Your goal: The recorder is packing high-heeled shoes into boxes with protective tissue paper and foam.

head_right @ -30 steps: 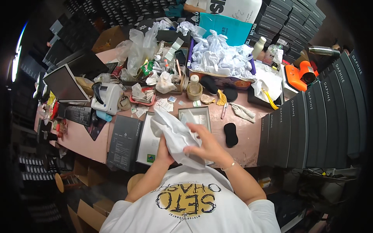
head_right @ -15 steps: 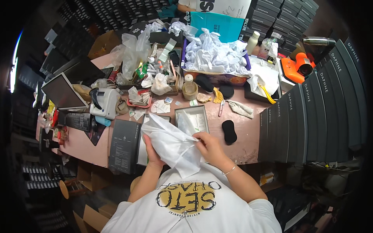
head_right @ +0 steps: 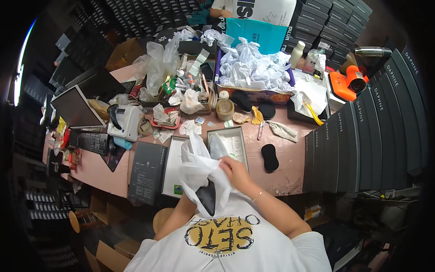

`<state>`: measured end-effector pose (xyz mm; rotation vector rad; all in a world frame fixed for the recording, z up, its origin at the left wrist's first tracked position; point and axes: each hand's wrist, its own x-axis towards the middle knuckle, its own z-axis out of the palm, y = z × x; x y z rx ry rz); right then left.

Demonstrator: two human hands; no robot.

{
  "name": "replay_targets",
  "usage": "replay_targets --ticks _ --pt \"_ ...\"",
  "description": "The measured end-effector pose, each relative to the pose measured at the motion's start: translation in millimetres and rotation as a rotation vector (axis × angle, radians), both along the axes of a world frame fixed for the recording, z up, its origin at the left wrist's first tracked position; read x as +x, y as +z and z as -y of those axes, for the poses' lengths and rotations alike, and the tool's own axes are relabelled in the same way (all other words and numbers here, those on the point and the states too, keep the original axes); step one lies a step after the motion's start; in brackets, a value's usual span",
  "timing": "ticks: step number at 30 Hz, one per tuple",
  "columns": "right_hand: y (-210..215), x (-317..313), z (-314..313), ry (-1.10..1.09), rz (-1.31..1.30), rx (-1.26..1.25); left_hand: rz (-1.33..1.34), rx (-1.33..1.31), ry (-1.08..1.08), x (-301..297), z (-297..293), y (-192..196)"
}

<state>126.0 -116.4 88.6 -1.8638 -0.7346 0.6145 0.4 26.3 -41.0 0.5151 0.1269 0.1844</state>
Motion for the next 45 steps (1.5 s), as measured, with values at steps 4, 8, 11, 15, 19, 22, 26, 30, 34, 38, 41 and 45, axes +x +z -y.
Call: replay_targets --ticks 4,8,11,15,19,22,26,30,34,38,41,45 --pt "-60.0 29.6 -17.4 -0.092 0.094 0.053 -0.268 -0.166 0.078 12.5 14.6 90.2" --pt "8.0 54.1 34.7 -0.386 -0.081 0.208 -0.068 0.066 0.243 11.8 -18.9 61.9" --pt "79.4 14.4 33.8 -0.003 -0.196 0.176 -0.055 0.109 0.255 9.9 -30.0 68.9" --pt "48.9 -19.5 -6.3 0.375 0.191 0.029 -0.319 0.145 0.398 24.6 -14.0 91.6" --pt "12.0 -16.9 6.5 0.26 0.015 0.102 -0.147 -0.185 0.523 40.3 -30.4 150.6" --pt "12.3 -21.5 16.0 0.157 0.04 0.105 -0.47 0.157 0.532 52.2 -68.8 117.8" --pt "44.0 -4.7 28.6 0.232 -0.138 -0.072 -0.454 0.084 0.659 71.4 -143.2 113.0" --pt "47.7 -4.0 50.5 0.442 0.214 -0.106 -0.419 0.09 0.928 75.7 -239.0 135.0" --pt "32.5 4.5 85.1 0.354 0.5 -0.343 -0.146 1.026 1.181 44.6 -195.7 221.0" --pt "60.3 27.2 86.3 0.598 0.872 -0.377 -0.293 2.189 -0.62 40.5 -158.0 96.7" --pt "82.0 33.3 78.2 0.757 1.155 -0.229 -0.467 1.18 -0.647 53.3 -102.3 102.2" --pt "110.0 32.8 44.1 0.804 1.203 -0.163 -0.406 0.146 -1.019 19.2 -37.3 99.7"
